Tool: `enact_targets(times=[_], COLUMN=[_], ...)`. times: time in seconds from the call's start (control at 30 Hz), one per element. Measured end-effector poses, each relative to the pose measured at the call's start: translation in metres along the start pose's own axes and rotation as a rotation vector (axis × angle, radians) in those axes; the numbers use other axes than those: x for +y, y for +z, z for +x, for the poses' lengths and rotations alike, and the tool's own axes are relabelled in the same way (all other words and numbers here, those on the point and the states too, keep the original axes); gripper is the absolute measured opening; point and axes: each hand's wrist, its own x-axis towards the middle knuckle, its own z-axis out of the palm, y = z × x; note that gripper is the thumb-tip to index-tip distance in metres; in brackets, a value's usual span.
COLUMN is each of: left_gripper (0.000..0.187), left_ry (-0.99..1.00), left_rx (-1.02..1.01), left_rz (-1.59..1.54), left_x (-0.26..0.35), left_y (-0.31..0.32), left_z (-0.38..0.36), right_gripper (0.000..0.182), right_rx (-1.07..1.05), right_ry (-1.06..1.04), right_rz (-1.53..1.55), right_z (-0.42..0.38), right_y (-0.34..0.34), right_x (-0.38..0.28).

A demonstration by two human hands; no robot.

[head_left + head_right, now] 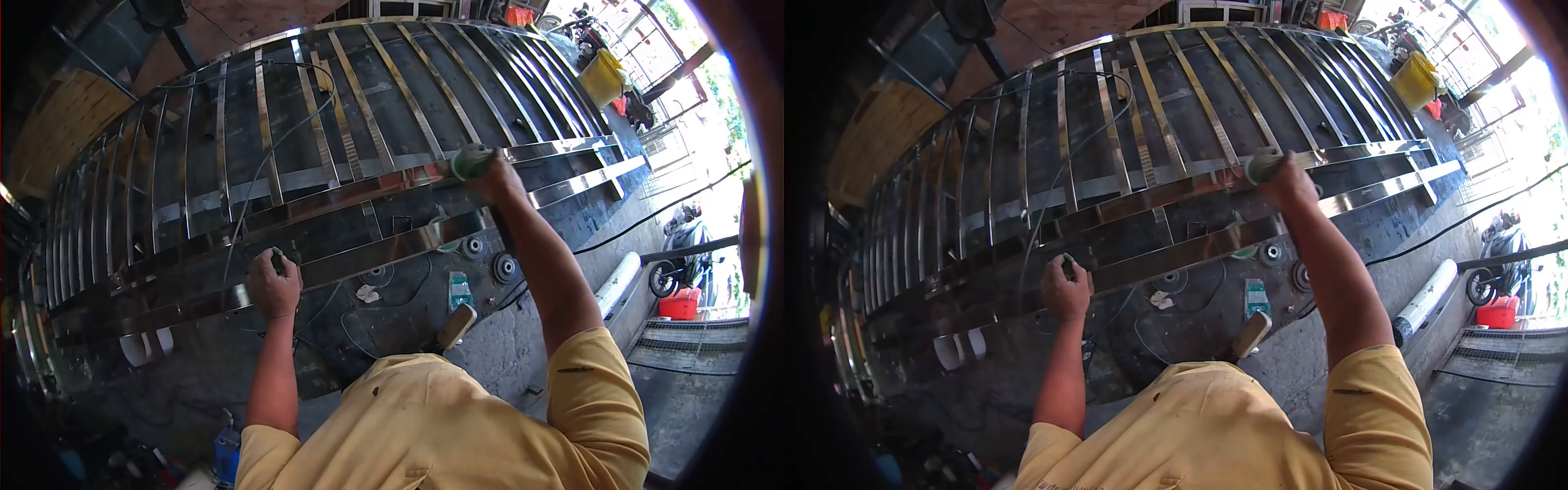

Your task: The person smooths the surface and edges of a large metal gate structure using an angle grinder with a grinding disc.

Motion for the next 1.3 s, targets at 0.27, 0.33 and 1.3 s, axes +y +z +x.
enact_targets(times=[0.27, 0.33, 1.3], left_gripper=[0.029, 0.029, 0.030], left_ry=[-0.041, -0.035, -0.080], left_rx=[-0.011, -0.009, -0.095], left_rz=[-0.010, -0.032, 0.001], left_x=[0.002, 0.003, 0.005], left_y=[-0.003, -0.004, -0.002], left_z=[-0.002, -0.001, -0.001], right_gripper=[0.101, 0.100, 0.122], right_rx=[-0.115, -0.200, -0.128], right_ry=[-0.105, -0.176, 0.052], right_rz=[0.215, 0.258, 0.545], right_z=[-0.039, -0.077, -0.008], right_y=[0.020, 0.031, 0.004], right_x=[-0.015, -0.062, 0.033])
